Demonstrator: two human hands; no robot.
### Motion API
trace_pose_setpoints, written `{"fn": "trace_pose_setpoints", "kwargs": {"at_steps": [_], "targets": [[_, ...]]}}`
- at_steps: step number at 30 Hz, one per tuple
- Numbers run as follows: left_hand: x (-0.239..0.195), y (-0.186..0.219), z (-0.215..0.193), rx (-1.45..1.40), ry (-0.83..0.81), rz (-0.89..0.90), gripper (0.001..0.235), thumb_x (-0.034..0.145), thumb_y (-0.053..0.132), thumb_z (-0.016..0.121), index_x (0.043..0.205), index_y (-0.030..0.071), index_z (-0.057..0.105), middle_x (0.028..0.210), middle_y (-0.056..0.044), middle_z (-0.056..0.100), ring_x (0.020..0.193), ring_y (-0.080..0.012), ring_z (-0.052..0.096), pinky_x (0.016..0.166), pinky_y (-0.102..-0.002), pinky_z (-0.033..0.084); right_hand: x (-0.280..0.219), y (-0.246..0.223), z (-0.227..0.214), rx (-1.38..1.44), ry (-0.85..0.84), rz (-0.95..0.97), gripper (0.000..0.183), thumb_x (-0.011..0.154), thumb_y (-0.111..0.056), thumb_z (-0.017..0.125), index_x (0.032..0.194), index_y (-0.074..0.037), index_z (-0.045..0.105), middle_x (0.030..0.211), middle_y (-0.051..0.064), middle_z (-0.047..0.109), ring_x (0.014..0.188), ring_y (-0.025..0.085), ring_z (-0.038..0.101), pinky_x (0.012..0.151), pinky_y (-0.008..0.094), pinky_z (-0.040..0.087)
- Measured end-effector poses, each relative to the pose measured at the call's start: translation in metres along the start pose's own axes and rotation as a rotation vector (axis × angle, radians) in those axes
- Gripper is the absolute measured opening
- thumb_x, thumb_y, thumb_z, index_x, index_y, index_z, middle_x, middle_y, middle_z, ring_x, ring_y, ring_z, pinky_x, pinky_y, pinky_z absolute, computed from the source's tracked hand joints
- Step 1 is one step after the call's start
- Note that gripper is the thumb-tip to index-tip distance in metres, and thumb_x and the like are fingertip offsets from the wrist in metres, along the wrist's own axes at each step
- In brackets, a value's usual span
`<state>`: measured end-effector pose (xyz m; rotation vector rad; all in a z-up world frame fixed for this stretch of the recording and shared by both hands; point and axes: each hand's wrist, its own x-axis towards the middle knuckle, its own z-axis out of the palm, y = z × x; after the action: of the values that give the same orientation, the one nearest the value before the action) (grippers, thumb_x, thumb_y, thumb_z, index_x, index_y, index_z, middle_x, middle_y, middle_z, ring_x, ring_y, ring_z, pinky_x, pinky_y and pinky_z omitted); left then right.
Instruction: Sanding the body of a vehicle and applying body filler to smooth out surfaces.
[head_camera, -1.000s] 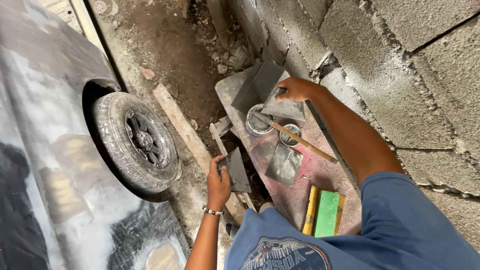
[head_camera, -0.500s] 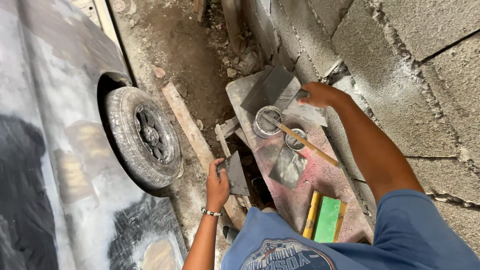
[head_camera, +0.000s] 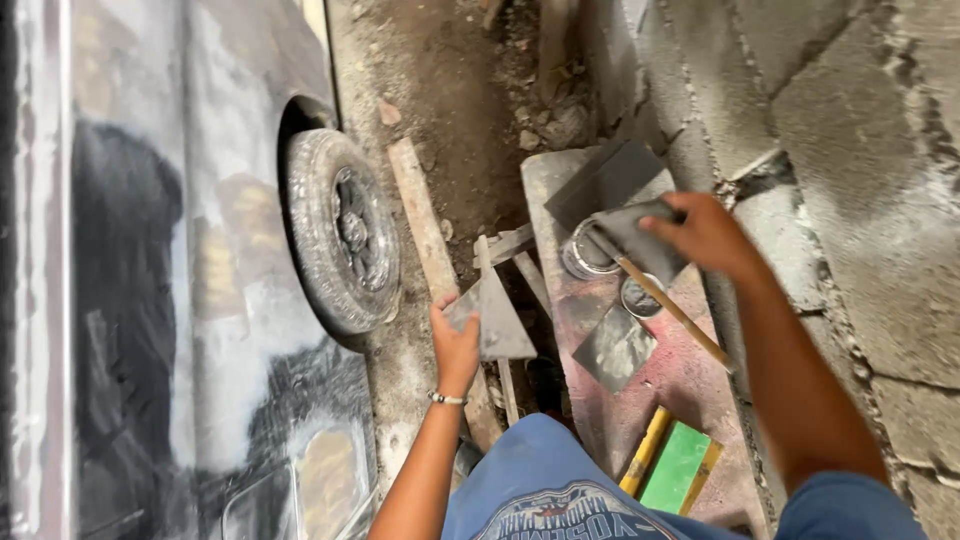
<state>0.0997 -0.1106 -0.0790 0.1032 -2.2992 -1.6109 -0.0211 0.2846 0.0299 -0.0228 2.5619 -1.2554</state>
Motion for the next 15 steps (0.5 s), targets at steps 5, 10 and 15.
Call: {"fn": "trace_pose_setpoints", "kwargs": {"at_steps": [5, 10, 15], "targets": [[0.018, 0.015, 0.013, -0.507, 0.143, -0.442, 0.029, 0.093, 0.002, 0.069, 0.119, -0.005, 0.058, 0.102, -0.008, 0.067, 0.088, -0.0153, 0.062, 0.078, -0.03, 0.052, -0.068, -0.093, 0.121, 0.123, 0.209, -0.386, 0.032, 0.093, -0.021, 0.073, 0.119, -0.002, 0.072, 0.105, 0.014, 0.073, 0.097, 0.024, 0.07, 0.083, 0.035, 0.055], [0.012, 0.037, -0.01, -0.951, 0.301, -0.529, 0.041, 0.09, 0.002, 0.058, 0.131, 0.002, 0.062, 0.11, -0.009, 0.065, 0.096, -0.0206, 0.06, 0.084, -0.034, 0.05, -0.112, -0.147, 0.197, 0.243, 0.085, -0.431, 0.025, 0.094, -0.01, 0.069, 0.118, -0.005, 0.073, 0.102, 0.012, 0.072, 0.093, 0.026, 0.071, 0.082, 0.032, 0.053], [0.003, 0.086, -0.059, -1.036, 0.183, -0.367, 0.039, 0.107, 0.028, 0.04, 0.139, 0.006, 0.045, 0.142, -0.013, 0.058, 0.135, -0.025, 0.054, 0.117, -0.042, 0.038, -0.129, -0.166, 0.227, 0.156, -0.039, -0.697, 0.036, 0.09, -0.003, 0.069, 0.125, -0.007, 0.065, 0.124, 0.017, 0.067, 0.113, 0.038, 0.065, 0.094, 0.041, 0.053]]}}
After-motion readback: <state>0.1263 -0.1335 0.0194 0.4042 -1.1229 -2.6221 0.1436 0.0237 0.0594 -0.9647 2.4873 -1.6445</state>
